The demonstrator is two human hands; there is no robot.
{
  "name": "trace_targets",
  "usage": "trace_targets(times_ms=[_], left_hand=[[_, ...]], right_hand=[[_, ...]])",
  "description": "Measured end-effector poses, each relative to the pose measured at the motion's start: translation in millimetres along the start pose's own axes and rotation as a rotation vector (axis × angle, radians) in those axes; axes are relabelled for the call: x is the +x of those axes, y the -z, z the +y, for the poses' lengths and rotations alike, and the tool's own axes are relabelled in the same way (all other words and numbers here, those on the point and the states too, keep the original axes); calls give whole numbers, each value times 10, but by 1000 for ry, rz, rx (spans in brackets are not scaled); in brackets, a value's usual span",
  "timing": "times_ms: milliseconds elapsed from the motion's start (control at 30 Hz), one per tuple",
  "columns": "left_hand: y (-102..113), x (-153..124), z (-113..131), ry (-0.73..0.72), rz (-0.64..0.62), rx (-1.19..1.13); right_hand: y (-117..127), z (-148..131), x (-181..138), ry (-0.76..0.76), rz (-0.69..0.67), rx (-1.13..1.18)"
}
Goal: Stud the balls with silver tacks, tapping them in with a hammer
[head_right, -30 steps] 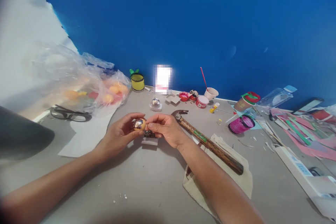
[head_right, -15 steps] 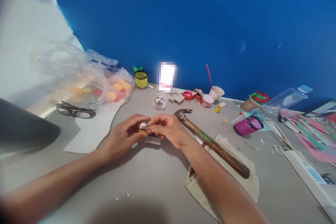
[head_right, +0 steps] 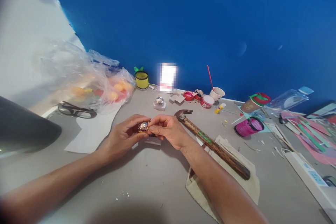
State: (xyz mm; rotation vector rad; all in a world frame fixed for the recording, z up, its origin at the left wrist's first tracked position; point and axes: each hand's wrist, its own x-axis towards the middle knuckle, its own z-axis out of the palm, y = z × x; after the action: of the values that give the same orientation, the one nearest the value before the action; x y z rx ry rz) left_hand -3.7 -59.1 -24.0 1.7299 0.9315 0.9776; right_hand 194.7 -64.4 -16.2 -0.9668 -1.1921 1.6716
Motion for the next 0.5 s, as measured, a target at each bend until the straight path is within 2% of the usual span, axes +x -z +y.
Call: trace_targets(times_ms=[267,500], left_hand=[[-16,-30,-22,-43,46,64],[-28,-63,5,-92,73,155]], right_hand=[[-62,13,10,53,67,-65],[-96,25,4,72,60,-66]])
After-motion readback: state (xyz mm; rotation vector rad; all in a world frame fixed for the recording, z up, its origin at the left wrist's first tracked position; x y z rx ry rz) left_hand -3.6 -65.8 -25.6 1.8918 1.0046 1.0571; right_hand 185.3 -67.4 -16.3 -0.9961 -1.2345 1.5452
